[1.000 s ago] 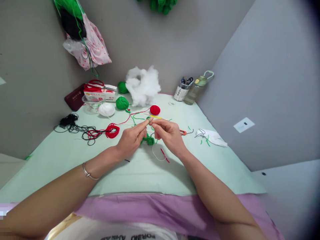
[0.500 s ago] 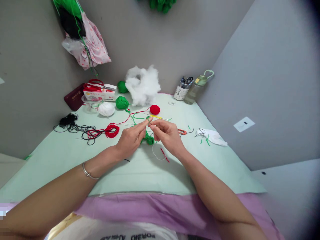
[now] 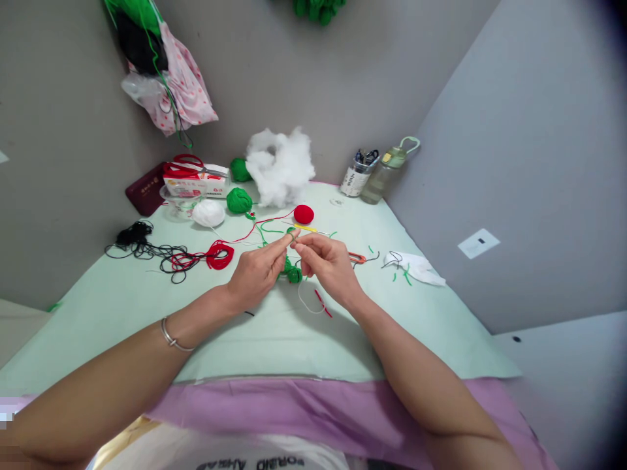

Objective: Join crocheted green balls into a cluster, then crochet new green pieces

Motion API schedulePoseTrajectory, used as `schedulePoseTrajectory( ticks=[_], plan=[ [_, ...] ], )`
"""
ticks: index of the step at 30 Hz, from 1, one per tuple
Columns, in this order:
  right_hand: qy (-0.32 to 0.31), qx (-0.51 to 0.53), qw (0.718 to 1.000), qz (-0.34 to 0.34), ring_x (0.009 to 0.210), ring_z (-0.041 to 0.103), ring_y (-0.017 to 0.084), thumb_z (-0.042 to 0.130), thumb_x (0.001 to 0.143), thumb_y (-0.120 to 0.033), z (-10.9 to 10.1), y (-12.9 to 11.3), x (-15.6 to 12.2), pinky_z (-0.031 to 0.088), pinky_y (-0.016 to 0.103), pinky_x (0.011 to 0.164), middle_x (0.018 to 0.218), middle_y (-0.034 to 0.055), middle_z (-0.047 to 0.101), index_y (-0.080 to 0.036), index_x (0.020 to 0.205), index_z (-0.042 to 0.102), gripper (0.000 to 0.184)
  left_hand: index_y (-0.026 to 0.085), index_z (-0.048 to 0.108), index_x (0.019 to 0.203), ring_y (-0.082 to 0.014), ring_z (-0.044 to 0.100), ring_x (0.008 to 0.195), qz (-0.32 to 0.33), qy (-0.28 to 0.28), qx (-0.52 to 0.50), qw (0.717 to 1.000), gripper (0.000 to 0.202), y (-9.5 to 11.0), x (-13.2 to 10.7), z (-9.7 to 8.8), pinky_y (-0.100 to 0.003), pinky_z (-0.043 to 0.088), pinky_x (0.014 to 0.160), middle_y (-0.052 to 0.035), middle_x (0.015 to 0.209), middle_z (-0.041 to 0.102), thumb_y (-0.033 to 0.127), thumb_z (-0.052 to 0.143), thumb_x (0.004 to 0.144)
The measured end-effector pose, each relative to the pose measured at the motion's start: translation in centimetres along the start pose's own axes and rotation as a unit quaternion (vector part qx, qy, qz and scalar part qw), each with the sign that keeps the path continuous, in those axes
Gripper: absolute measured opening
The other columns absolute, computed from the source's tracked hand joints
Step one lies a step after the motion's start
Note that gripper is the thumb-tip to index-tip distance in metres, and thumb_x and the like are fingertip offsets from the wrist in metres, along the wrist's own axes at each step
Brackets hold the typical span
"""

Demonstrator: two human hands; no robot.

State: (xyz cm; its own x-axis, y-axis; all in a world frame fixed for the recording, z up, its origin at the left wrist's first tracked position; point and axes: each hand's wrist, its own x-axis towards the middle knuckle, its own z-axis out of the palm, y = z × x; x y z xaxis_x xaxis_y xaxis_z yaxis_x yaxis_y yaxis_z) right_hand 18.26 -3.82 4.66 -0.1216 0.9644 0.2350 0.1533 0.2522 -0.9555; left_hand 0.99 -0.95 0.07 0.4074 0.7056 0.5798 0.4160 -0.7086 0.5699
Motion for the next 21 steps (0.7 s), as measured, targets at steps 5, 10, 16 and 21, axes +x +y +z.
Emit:
schedulePoseTrajectory(
  ticks=[5, 10, 16, 21],
  plan=[
    [0.002, -0.001, 1.000, 0.005, 0.048, 0.048, 0.010, 0.062, 0.088, -0.033, 0.01, -0.05, 0.01, 0.038, 0.024, 0.049, 0.051, -0.0054, 0.052, -0.016, 0.087, 0.068, 0.019, 0.014, 0.055, 0.146, -0.0142, 0.069, 0.077, -0.009, -0.007, 0.010, 1.000, 0.047, 0.17, 0.03, -0.03, -0.025, 0.052, 0.073, -0.0100, 0.110, 0.077, 0.023, 0.041, 0.101],
    [0.004, -0.008, 1.000, 0.014, 0.048, 0.046, 0.010, 0.060, 0.088, -0.033, 0.03, 0.07, 0.01, 0.037, 0.025, 0.049, 0.050, -0.0056, 0.051, -0.016, 0.085, 0.067, 0.018, 0.015, 0.055, 0.146, -0.0183, 0.072, 0.091, -0.020, -0.012, 0.030, 0.999, 0.048, 0.13, -0.02, 0.05, -0.027, 0.053, 0.079, -0.0122, 0.127, 0.073, 0.025, 0.040, 0.101],
    [0.000, -0.033, 0.999, 0.010, 0.047, 0.045, 0.011, 0.058, 0.088, -0.032, -0.17, 0.23, 0.19, 0.036, 0.025, 0.050, 0.049, -0.0059, 0.050, -0.017, 0.085, 0.066, 0.017, 0.015, 0.055, 0.145, -0.0168, 0.073, 0.088, -0.018, -0.015, 0.043, 0.999, 0.047, 0.19, -0.05, 0.03, -0.026, 0.053, 0.075, -0.0117, 0.132, 0.070, 0.023, 0.040, 0.101],
    [-0.018, -0.023, 0.999, 0.018, 0.047, 0.045, 0.010, 0.059, 0.087, -0.033, -0.41, 0.42, 0.42, 0.035, 0.025, 0.049, 0.050, -0.0060, 0.050, -0.017, 0.087, 0.067, 0.018, 0.013, 0.057, 0.142, -0.0156, 0.072, 0.080, 0.004, -0.002, 0.067, 0.998, 0.044, 0.16, -0.12, 0.08, -0.026, 0.051, 0.068, -0.0122, 0.126, 0.073, 0.022, 0.041, 0.101]
  ],
)
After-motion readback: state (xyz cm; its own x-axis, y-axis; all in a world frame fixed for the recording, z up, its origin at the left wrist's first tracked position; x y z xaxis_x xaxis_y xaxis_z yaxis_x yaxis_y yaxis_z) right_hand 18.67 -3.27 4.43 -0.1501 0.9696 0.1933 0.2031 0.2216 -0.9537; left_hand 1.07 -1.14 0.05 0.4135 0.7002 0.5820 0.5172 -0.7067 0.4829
